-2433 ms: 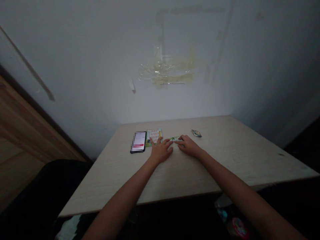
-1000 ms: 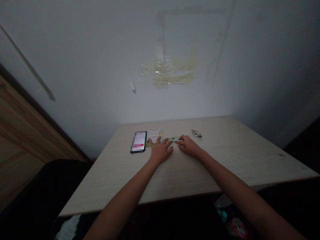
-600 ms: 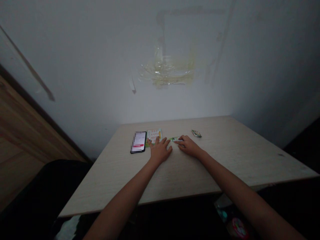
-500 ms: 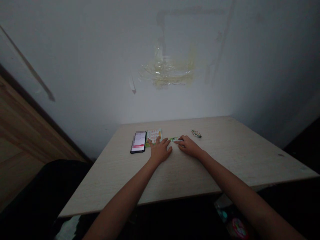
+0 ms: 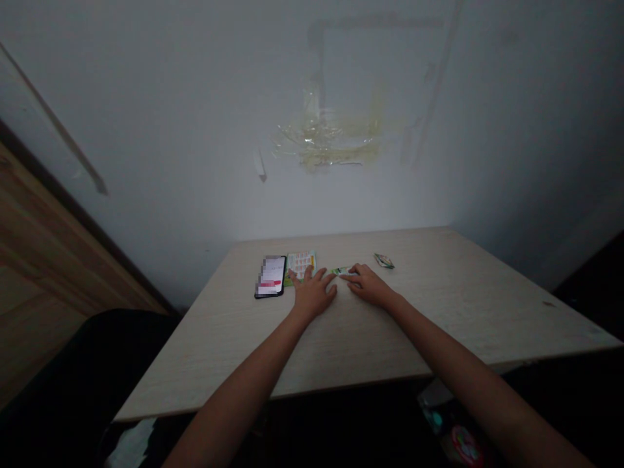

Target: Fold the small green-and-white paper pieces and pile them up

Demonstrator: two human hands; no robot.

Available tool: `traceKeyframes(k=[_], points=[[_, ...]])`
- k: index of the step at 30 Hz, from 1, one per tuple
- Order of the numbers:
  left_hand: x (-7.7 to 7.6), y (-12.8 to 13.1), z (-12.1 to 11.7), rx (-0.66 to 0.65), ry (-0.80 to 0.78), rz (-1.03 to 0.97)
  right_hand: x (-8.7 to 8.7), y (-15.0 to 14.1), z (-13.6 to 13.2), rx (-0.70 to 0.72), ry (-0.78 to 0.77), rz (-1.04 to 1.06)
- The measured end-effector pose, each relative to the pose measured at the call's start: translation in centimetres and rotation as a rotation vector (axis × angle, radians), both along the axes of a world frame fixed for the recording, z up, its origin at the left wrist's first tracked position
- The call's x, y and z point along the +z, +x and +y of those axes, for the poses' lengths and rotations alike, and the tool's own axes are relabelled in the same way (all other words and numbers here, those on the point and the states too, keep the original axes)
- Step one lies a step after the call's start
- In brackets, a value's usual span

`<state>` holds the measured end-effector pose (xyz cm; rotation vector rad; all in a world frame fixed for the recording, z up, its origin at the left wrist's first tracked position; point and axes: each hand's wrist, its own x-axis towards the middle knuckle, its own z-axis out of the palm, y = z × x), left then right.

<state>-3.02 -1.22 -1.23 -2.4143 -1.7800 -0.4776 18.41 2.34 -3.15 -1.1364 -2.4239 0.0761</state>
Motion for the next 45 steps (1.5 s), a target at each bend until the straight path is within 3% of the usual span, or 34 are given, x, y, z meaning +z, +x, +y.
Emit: traceKeyframes(k=[9, 25, 33, 36, 39, 41, 45], points=[[0.4, 0.1, -0.3, 0.057, 0.01, 0.014, -0.1, 0.0, 0.1, 0.004, 0.005, 0.019], [-0.2, -0.4, 0.3, -0.039, -0.038, -0.014, 0.2, -0.1, -0.3, 0.014, 0.03, 0.031], [-0.4, -0.4, 0.4, -0.024, -0.004, -0.032, 0.0, 0.1, 0.2, 0.073, -0.039, 0.235], [-0.3, -0.5, 0.4, -0.028, -0.008, -0.035, 0.0, 0.3, 0.5, 0.02, -0.031, 0.346], [-0.5, -0.5, 0.5, -0.033, -0.006, -0.04, 0.1, 0.7, 0.8, -0.127, 0.025, 0.382], [-0.6, -0.5, 0.6, -0.024, -0.004, -0.045, 0.0, 1.1, 1.0, -0.219, 0.052, 0.357], [-0.7, -0.5, 0.7, -0.025, -0.008, -0.058, 0.0, 1.5, 0.9, -0.226, 0.035, 0.241]])
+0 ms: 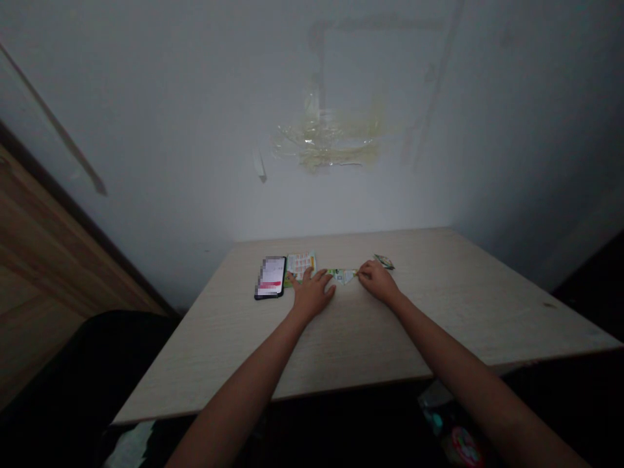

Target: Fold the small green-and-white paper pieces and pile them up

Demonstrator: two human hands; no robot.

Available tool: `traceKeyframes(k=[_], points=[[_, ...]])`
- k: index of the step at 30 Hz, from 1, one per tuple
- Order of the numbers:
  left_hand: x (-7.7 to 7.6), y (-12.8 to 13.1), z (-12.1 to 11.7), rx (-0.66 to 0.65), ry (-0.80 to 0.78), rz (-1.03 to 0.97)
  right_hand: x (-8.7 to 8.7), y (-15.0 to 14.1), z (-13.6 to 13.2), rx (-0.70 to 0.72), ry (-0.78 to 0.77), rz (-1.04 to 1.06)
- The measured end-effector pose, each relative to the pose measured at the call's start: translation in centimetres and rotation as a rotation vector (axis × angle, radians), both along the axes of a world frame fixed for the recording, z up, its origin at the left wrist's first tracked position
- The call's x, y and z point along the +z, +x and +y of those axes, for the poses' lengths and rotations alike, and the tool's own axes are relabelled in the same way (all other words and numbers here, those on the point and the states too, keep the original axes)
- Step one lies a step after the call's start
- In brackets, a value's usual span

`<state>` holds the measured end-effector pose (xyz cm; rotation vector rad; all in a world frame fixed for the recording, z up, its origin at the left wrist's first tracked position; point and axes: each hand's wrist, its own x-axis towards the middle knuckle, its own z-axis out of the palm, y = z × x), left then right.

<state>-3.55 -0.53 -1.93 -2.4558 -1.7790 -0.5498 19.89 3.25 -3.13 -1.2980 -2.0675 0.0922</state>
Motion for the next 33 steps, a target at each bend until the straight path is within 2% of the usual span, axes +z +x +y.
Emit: traceKeyframes(k=[4, 8, 16, 23, 30, 33], points=[[0.1, -0.1, 0.0, -0.016, -0.012, -0.007, 0.2, -0.3, -0.3, 0.055, -0.013, -0.082], [-0.1, -0.1, 0.2, -0.021, -0.002, -0.007, 0.3, -0.7, -0.5, 0.129, -0.031, -0.08], [-0.2, 0.0, 0.0, -0.009, -0.004, 0.002, -0.2, -0.5, -0.3, 0.145, -0.055, -0.02], [0.4, 0.0, -0.2, -0.083, -0.026, 0.02, 0.0, -1.5, -0.8, 0.162, -0.023, -0.123], [0.5, -0.2, -0.2, -0.095, -0.048, 0.018, 0.2, -1.3, -0.7, 0.279, -0.092, 0.064], [0.5, -0.1, -0.2, -0.092, -0.055, 0.016, -0.2, -1.0, -0.2, 0.265, -0.099, 0.135]])
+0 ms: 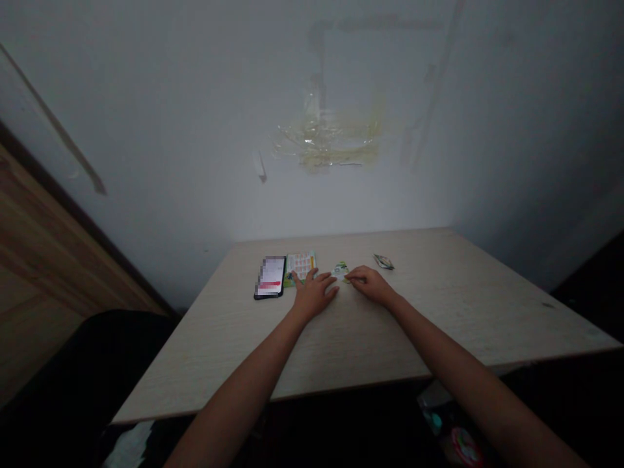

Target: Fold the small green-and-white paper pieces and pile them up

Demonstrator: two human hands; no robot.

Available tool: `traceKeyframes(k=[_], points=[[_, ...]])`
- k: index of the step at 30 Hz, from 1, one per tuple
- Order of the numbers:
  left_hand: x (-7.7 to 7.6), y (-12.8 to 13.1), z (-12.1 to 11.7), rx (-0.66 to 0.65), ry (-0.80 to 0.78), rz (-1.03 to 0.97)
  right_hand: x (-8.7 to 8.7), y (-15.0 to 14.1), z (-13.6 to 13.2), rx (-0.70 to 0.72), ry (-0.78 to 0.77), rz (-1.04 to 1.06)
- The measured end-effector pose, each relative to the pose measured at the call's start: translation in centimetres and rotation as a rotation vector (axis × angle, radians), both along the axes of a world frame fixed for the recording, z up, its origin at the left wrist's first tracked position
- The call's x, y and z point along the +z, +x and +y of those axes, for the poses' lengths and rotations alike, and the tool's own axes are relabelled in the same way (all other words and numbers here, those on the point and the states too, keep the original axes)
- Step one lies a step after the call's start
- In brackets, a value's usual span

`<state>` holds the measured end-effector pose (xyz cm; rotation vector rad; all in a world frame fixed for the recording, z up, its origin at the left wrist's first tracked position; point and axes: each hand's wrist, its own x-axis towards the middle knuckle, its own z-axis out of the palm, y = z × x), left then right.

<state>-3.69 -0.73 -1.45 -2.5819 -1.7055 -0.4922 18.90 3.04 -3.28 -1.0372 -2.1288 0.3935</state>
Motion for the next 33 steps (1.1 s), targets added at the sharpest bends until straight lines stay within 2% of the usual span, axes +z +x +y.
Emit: traceKeyframes(k=[4, 11, 24, 27, 30, 33], points=[[0.18, 0.12, -0.11, -0.001, -0.005, -0.021, -0.3, 0.01, 0.18, -0.028, 0.055, -0.074], [0.47, 0.25, -0.35, -0.071, 0.003, -0.032, 0.05, -0.75, -0.32, 0.004, 0.05, -0.176], [0.14, -0.02, 0.18, 0.018, 0.002, -0.074, 0.56, -0.72, -0.75, 0.107, -0.036, -0.055], [0.05, -0.07, 0.29, 0.009, 0.011, -0.104, 0.58, -0.53, -0.63, 0.052, 0.023, -0.068], [-0.01, -0.12, 0.35, 0.004, 0.006, -0.119, 0.59, -0.16, -0.43, -0.062, 0.105, -0.117], [-0.02, -0.16, 0.41, 0.006, -0.011, -0.126, 0.59, 0.08, -0.36, -0.136, 0.11, -0.199]])
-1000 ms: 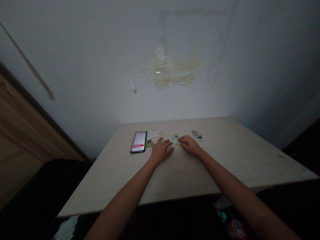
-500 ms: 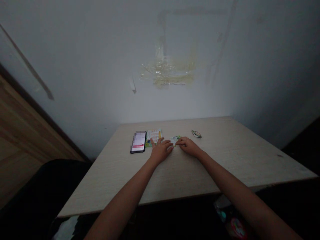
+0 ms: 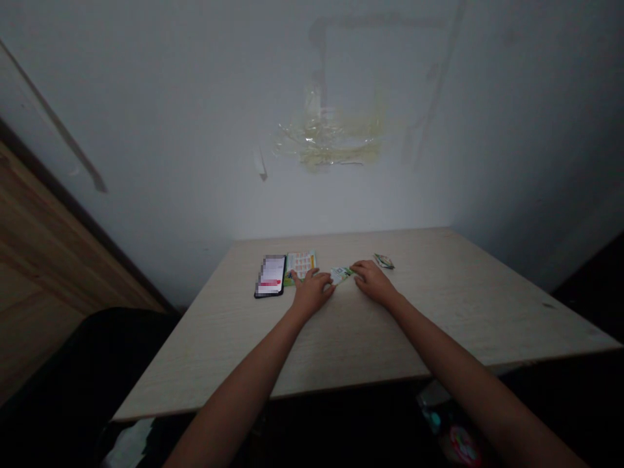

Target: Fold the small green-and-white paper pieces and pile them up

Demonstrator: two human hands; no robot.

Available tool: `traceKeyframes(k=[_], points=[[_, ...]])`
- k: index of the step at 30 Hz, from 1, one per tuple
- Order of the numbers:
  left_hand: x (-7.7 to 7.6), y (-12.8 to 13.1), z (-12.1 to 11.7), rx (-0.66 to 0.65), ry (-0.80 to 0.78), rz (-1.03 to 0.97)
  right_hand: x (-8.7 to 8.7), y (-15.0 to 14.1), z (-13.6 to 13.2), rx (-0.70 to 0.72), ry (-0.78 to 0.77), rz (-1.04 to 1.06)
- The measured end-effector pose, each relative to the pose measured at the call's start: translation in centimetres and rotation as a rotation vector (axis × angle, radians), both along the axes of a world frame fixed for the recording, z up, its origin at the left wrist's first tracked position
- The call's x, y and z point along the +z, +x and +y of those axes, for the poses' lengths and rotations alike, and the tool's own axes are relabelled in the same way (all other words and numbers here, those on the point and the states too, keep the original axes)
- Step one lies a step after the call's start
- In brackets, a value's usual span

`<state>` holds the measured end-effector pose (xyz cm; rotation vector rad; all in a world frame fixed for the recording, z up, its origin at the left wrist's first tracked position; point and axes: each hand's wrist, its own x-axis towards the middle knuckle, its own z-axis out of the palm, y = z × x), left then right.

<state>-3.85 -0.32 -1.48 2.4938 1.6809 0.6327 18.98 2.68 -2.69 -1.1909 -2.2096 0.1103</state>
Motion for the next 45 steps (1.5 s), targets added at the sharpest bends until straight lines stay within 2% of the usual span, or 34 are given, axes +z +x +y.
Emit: traceKeyframes(k=[5, 16, 28, 36, 45], points=[[-0.1, -0.1, 0.2, 0.014, -0.037, -0.026, 0.1, 0.0, -0.1, 0.018, -0.023, -0.081], [0.0, -0.5, 0.6, 0.048, -0.08, -0.055, 0.3, 0.1, -0.2, 0.063, -0.058, -0.028], [0.2, -0.7, 0.9, -0.018, -0.05, -0.056, -1.3, 0.7, 1.2, 0.075, -0.121, 0.141], [0.6, -0.8, 0.7, 0.0, -0.091, -0.051, -1.3, 0.9, 1.5, 0.062, -0.17, 0.167], [0.2, -0.8, 0.9, 0.003, -0.062, -0.068, -1.0, 0.6, 1.5, 0.092, -0.274, 0.262]])
